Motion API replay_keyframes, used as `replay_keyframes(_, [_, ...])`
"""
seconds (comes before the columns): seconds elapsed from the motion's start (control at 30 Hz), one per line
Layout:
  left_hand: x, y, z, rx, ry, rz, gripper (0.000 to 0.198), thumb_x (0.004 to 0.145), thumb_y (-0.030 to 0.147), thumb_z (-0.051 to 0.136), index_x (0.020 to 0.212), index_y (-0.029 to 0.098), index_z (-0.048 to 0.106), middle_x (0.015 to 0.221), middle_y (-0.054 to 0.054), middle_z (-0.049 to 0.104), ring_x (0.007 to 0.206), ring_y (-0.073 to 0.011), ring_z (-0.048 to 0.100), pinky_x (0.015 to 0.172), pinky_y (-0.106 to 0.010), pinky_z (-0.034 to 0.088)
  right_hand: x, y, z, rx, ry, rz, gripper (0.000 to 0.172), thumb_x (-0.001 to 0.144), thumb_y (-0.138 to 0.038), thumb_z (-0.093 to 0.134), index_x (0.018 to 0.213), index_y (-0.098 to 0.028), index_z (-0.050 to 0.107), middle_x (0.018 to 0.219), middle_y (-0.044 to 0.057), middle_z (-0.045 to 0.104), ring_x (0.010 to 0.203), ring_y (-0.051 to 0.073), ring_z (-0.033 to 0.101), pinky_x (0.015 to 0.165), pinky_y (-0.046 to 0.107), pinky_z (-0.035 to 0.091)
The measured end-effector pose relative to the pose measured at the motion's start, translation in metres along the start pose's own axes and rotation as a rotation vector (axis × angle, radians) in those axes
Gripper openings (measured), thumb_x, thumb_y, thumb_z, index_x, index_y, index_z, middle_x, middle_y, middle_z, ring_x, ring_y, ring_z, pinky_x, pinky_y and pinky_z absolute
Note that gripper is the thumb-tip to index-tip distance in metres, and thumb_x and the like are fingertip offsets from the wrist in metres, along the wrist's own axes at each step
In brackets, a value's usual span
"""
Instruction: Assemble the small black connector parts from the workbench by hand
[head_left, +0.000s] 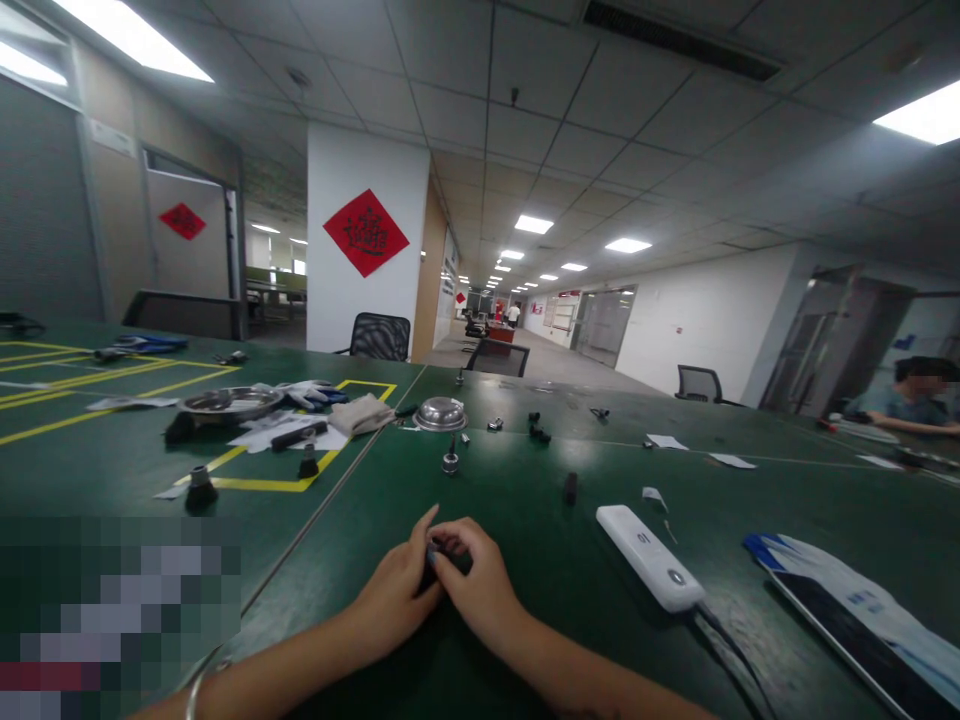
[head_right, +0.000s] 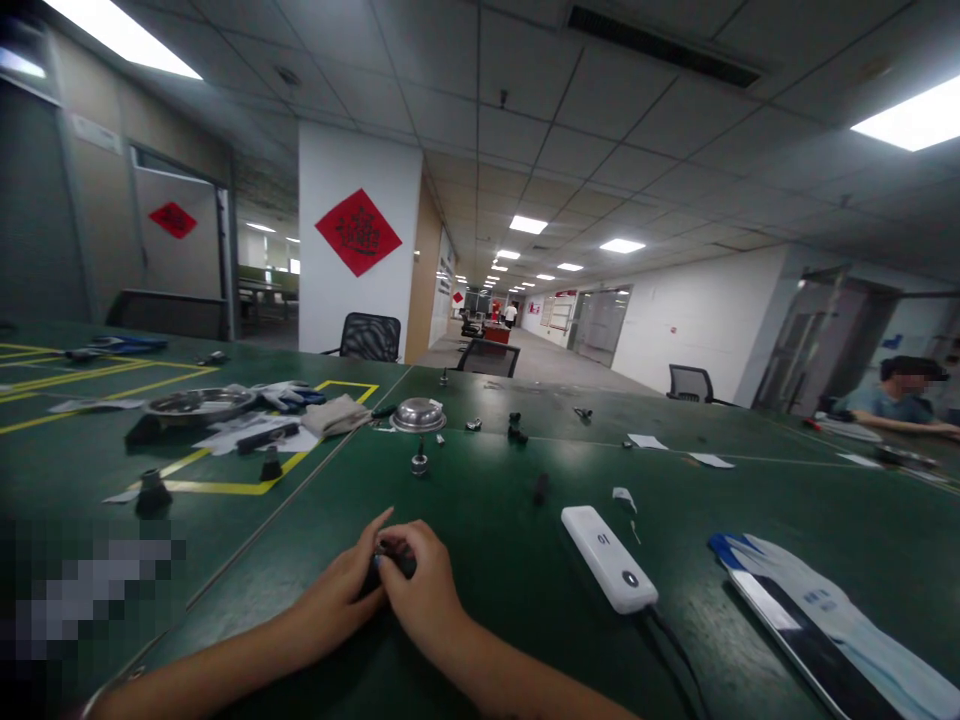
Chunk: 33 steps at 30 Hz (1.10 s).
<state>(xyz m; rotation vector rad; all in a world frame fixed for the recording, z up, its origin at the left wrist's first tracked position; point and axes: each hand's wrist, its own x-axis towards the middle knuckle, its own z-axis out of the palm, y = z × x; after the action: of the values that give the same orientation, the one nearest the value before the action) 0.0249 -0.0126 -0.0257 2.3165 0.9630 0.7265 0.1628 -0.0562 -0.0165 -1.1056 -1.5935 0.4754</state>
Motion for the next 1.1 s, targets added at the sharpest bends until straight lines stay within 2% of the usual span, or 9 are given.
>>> replay_keyframes(0.1, [-0.002,0.000,-0.002,-0.094,-0.008,-0.023,0.075,0.074,0.023,0.051,0.137,0.017,0.010,0.125,-0.012,0.054,0.117,-0.0213,0.050,0.102,-0.038,0.035,0.000,0.003,0.000,0.024,0.060,-0.006,0.022,0.075,-0.008,0.052,0.090,-0.019,0.062,0.088,0.003,0.061,0.086,0.017,0.059,0.077,0.030,0.047])
replay_keyframes(0.17, [-0.002,0.000,-0.005,-0.143,-0.041,-0.021,0.070,0.071,0.017,0.051,0.132,0.018,0.019,0.117,-0.009,0.059,0.111,-0.0200,0.054,0.098,-0.036,0.038,0.000,0.008,0.001,0.060,0.134,0.010,0.020,0.077,-0.009,0.049,0.092,-0.018,0.058,0.089,0.003,0.059,0.085,0.017,0.059,0.077,0.030,0.047])
replay_keyframes(0.27, [-0.003,0.003,-0.009,-0.172,-0.080,-0.023,0.049,0.068,0.014,0.050,0.116,0.020,0.040,0.109,-0.006,0.062,0.104,-0.0194,0.056,0.094,-0.035,0.041,0.000,0.013,0.002,0.092,0.188,0.006,0.018,0.079,-0.012,0.047,0.094,-0.018,0.054,0.092,0.005,0.056,0.085,0.017,0.059,0.076,0.030,0.048])
replay_keyframes(0.37, [-0.004,0.006,-0.012,-0.169,-0.048,-0.034,0.036,0.070,0.018,0.052,0.106,0.019,0.050,0.111,-0.006,0.061,0.106,-0.0212,0.054,0.095,-0.035,0.040,-0.001,0.012,0.002,0.087,0.152,-0.003,0.018,0.079,-0.013,0.047,0.095,-0.018,0.053,0.091,0.005,0.057,0.084,0.017,0.059,0.075,0.030,0.048])
replay_keyframes(0.5, [-0.006,0.009,-0.018,-0.186,-0.033,-0.042,0.033,0.074,0.022,0.051,0.107,0.019,0.052,0.107,-0.005,0.063,0.102,-0.0199,0.056,0.091,-0.031,0.042,-0.005,0.004,0.001,0.007,0.074,-0.009,0.020,0.079,-0.009,0.047,0.094,-0.018,0.056,0.085,0.003,0.062,0.080,0.017,0.060,0.073,0.028,0.047])
replay_keyframes(0.63, [-0.005,0.006,-0.022,-0.082,-0.105,-0.078,0.020,0.072,0.022,0.051,0.090,0.017,0.059,0.092,-0.003,0.066,0.089,-0.0194,0.059,0.080,-0.028,0.044,-0.012,-0.005,0.001,-0.106,-0.027,-0.148,0.026,0.076,-0.005,0.050,0.095,-0.019,0.059,0.090,0.003,0.063,0.084,0.016,0.058,0.075,0.027,0.045])
replay_keyframes(0.77, [-0.006,0.002,-0.017,0.001,-0.047,-0.093,0.019,0.065,0.017,0.051,0.082,0.016,0.060,0.090,-0.005,0.065,0.089,-0.0210,0.057,0.081,-0.030,0.042,-0.015,-0.010,0.001,-0.187,-0.128,-0.258,0.037,0.077,-0.001,0.049,0.105,-0.023,0.059,0.098,0.003,0.061,0.091,0.016,0.055,0.082,0.029,0.042])
replay_keyframes(0.97, [-0.010,0.002,-0.009,0.022,0.017,-0.146,0.024,0.065,0.017,0.052,0.088,0.016,0.059,0.096,-0.008,0.063,0.093,-0.0228,0.056,0.085,-0.032,0.041,-0.012,-0.009,0.001,-0.178,-0.121,-0.248,0.033,0.079,-0.001,0.050,0.103,-0.021,0.059,0.094,0.004,0.060,0.089,0.016,0.053,0.081,0.030,0.042])
replay_keyframes(1.1, [-0.010,0.008,-0.011,0.028,0.001,-0.156,0.024,0.067,0.022,0.054,0.090,0.015,0.058,0.095,-0.009,0.062,0.089,-0.0223,0.056,0.081,-0.032,0.041,-0.014,-0.010,0.000,-0.140,-0.096,-0.209,0.031,0.079,-0.001,0.049,0.100,-0.021,0.060,0.092,0.003,0.059,0.088,0.016,0.053,0.079,0.028,0.043])
